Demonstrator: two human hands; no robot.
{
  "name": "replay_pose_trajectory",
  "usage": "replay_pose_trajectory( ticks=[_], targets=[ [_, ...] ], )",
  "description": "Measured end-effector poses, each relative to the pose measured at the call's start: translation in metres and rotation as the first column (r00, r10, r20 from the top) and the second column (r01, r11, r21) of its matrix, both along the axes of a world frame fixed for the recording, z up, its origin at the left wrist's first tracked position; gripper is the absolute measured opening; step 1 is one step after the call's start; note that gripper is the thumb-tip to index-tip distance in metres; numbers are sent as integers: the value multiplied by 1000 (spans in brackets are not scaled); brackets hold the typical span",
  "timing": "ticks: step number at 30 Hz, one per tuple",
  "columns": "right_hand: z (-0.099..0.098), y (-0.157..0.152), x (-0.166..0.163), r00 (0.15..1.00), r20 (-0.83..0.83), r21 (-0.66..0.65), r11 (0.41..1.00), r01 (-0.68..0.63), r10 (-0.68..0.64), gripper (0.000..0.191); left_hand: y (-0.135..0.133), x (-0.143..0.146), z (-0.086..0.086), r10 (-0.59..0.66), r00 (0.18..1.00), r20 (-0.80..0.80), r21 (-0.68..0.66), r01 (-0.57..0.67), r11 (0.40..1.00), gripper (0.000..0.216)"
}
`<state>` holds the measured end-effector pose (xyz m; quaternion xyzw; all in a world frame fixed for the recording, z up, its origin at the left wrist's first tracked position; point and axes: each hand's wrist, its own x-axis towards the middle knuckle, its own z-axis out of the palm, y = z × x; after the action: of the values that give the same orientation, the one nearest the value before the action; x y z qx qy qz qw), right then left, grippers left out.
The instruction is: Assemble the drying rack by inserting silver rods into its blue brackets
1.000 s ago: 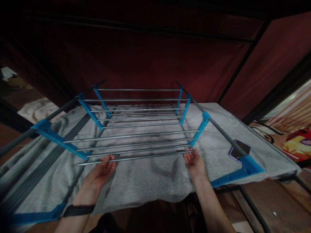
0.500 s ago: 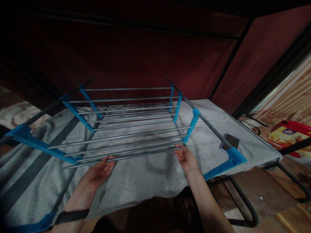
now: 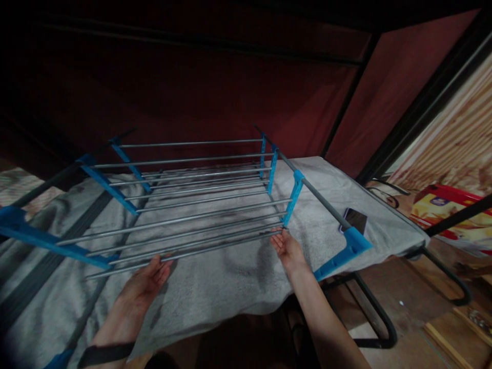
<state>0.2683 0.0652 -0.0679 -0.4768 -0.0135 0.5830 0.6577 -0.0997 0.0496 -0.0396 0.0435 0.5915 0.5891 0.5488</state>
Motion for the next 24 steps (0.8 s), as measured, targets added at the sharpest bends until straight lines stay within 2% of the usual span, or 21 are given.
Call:
replay_pose_trajectory(
  ticks=[7,18,24],
  targets=[
    [-8,-2,-4,999,51,68,998,9,-12,11,3,7,3,22,999,-46,-44,-24,999,20],
    [-9,-2,-17,995,98,96,995,-2,-7,18,1,-2,4,30,1000,0,-1,-30,1000,21],
    [-7,-5,-15,996,88,73,997,-39,33,22,-1,6,4,1,999,48,-22,0,1000,22]
  ],
)
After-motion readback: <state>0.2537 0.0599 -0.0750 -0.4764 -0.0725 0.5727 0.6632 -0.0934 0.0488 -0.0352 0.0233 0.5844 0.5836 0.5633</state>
